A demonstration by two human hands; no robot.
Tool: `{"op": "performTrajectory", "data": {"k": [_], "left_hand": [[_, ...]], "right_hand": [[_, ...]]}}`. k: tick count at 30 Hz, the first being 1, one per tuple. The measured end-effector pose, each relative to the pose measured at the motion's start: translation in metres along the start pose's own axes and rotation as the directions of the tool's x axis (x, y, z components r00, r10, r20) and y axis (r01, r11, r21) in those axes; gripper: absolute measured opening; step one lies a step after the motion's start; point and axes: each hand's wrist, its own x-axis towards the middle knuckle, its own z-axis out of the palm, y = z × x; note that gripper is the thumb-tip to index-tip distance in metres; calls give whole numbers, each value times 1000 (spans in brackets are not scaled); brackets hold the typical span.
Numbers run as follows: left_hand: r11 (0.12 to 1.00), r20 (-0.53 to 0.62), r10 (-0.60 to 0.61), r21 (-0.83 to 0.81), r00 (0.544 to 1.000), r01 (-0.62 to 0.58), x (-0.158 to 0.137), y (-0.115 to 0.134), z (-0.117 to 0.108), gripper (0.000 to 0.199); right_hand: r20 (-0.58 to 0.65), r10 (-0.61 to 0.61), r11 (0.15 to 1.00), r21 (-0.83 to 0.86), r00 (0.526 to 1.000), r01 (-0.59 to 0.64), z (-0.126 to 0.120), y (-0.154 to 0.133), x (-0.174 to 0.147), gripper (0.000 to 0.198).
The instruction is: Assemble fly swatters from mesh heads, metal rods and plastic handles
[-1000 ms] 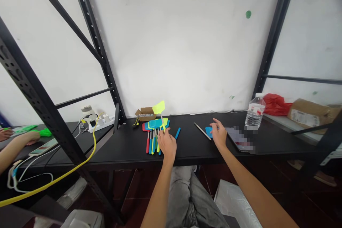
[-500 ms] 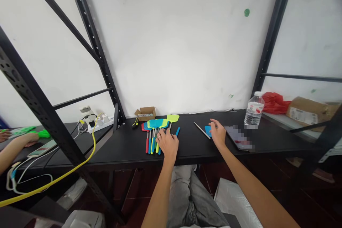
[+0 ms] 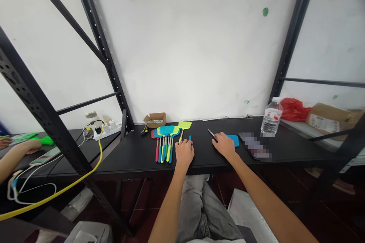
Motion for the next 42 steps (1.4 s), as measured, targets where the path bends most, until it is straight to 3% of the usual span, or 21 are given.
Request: {"op": "performTrajectory", "data": {"k": [8,12,22,25,29,36,42], "left_hand": [[1000,2,-19,-23,1000,19,-1,-1,-1,38],[1000,9,-18,-16,1000,18,-1,-1,0,25],[999,19,8,-49,1000,-7,1,-2,1,23],[998,36,5,-67,999,-2,1,-2,0,24],[997,64,-14,-77,998,19,2,-2,-2,24],[996,56,1,-90,998,4,2,-2,-3,21],[995,84,-12,-95,996,20,2,-1,-6,23]], "right_hand": [[22,-4,999,-47,1000,5,5,4,1,27],[8,-26,1000,-11,1000,26,2,3,1,26],[-182,37,957,291,983,18,-4,6,2,33],[-197,19,887,456,980,75,-7,10,2,35],[-167,124,779,627,978,8,-10,12,3,37],[6,210,433,896,978,-99,-10,2,0,39],[47,201,337,935,979,-114,-1,-10,-3,35]]}}
